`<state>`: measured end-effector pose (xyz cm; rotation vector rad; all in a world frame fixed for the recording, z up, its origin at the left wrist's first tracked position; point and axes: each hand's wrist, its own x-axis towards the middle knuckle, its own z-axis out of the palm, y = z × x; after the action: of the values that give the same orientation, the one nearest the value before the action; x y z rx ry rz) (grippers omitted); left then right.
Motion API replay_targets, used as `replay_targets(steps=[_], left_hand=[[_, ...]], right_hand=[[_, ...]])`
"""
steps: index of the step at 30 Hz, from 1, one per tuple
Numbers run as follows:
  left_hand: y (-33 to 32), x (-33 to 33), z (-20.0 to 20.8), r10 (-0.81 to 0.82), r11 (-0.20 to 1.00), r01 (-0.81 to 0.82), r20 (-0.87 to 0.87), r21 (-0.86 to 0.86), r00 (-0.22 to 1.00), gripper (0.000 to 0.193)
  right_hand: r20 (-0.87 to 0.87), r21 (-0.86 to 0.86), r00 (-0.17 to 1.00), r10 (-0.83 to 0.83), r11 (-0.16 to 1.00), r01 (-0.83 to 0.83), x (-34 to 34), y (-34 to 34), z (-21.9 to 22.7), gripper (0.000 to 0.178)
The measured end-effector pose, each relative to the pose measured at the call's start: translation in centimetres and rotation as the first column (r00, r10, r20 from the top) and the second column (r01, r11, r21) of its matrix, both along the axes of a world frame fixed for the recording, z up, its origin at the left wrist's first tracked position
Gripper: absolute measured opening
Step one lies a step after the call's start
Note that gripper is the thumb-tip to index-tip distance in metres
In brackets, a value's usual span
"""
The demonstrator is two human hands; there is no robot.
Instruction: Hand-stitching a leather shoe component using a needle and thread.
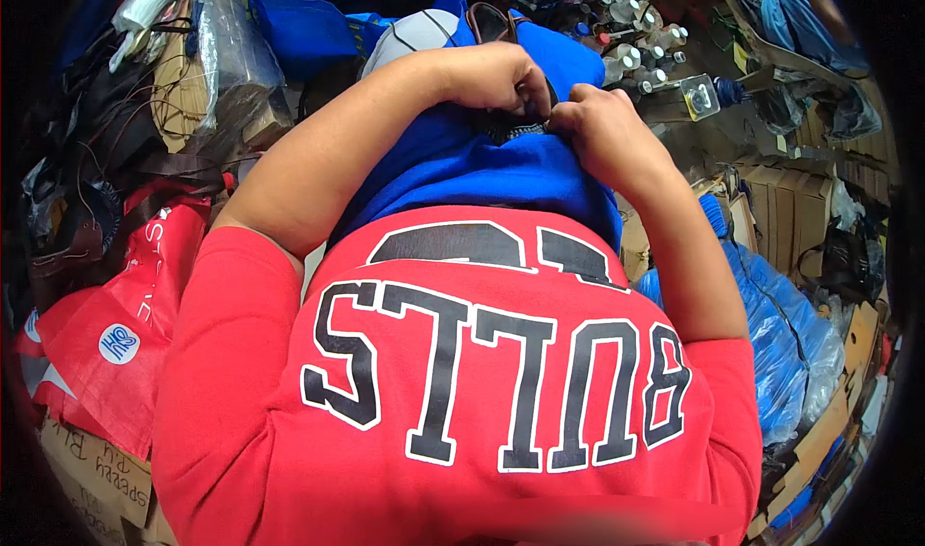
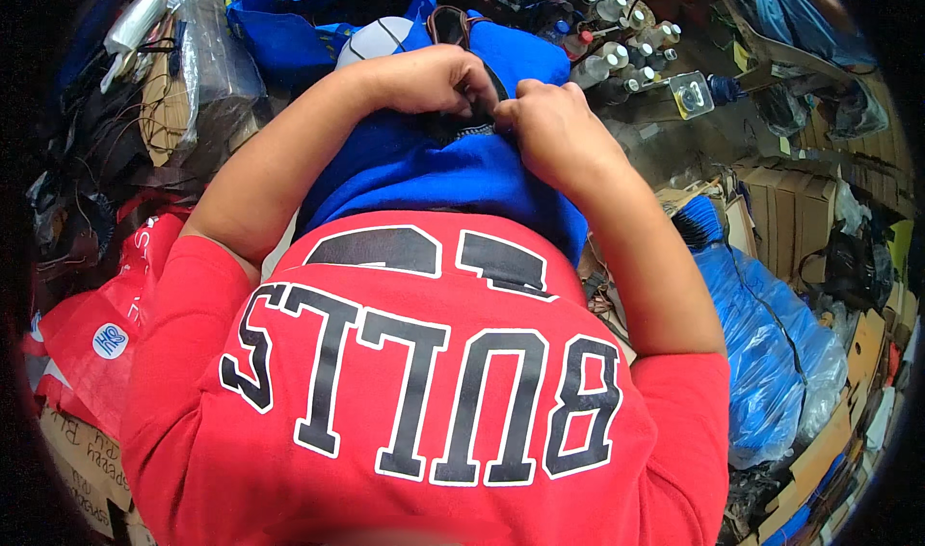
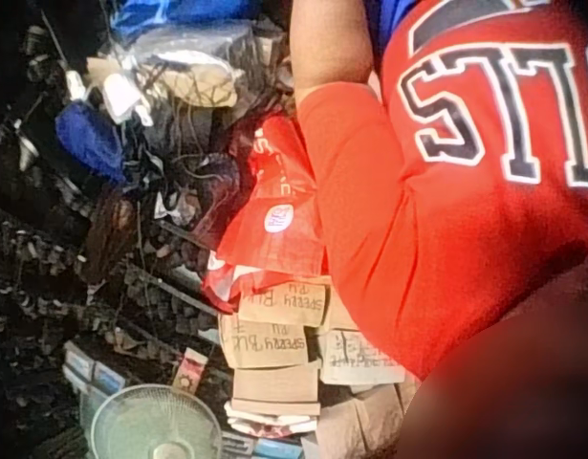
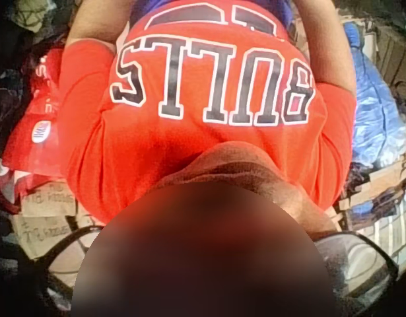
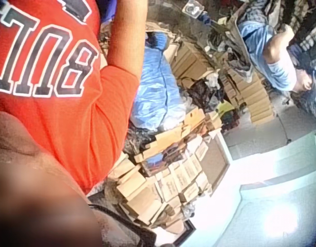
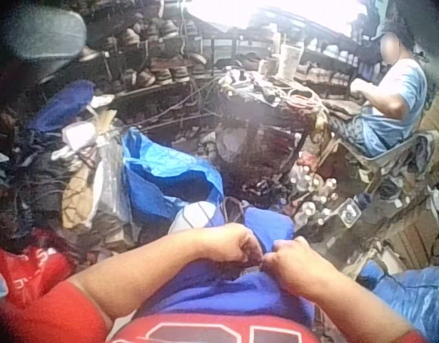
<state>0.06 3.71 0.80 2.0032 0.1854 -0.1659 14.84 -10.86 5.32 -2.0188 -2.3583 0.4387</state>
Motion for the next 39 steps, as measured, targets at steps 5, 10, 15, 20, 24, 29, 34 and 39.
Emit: replay_targets(steps=[5,10,15,20,24,29,34,39], left_hand=[[0.5,0.5,-1.0,0.093,0.995,-0.096,0.125,0.016,0.988,0.022],[1.1,1.2,-1.8,0.102,0.994,-0.107,0.118,0.03,0.988,0.02],[-1.1,-0.6,-0.7,0.217,0.801,-0.411,0.429,0.435,0.877,0.025],[-4.0,-5.9,0.7,0.329,0.753,-0.417,0.257,0.508,0.909,0.021],[-0.8,-9.8,2.1,0.449,0.684,-0.486,0.212,0.544,0.868,0.018],[1.9,-9.1,2.9,0.85,0.525,-0.777,0.171,-0.348,0.498,0.037],[0.7,-5.9,1.9,0.798,0.161,-0.103,0.068,-0.982,0.598,0.041],[3.0,-6.1,1.5,0.685,0.049,-0.069,-0.016,-0.996,0.728,0.049]], right_hand=[[-0.265,-0.066,0.963,-0.047,0.997,0.03,0.6,1.8,-0.7,0.016],[-0.437,-0.243,0.845,-0.309,0.945,0.219,1.0,1.5,-1.0,0.015],[-0.565,-0.228,0.758,-0.327,0.944,0.238,1.9,0.7,-2.2,0.016],[-0.762,-0.462,0.361,-0.538,0.842,0.28,5.7,-2.2,-2.6,0.024],[-0.777,-0.285,-0.616,-0.13,0.945,0.159,10.0,-6.2,-0.6,0.013],[-0.826,-0.151,-0.563,0.025,0.953,0.263,14.5,-10.6,2.2,0.032],[-0.393,-0.142,0.671,-0.629,0.762,0.631,13.2,-13.6,-0.9,0.026],[-0.232,-0.029,0.761,-0.606,0.786,0.617,10.7,-15.5,-2.6,0.034]])
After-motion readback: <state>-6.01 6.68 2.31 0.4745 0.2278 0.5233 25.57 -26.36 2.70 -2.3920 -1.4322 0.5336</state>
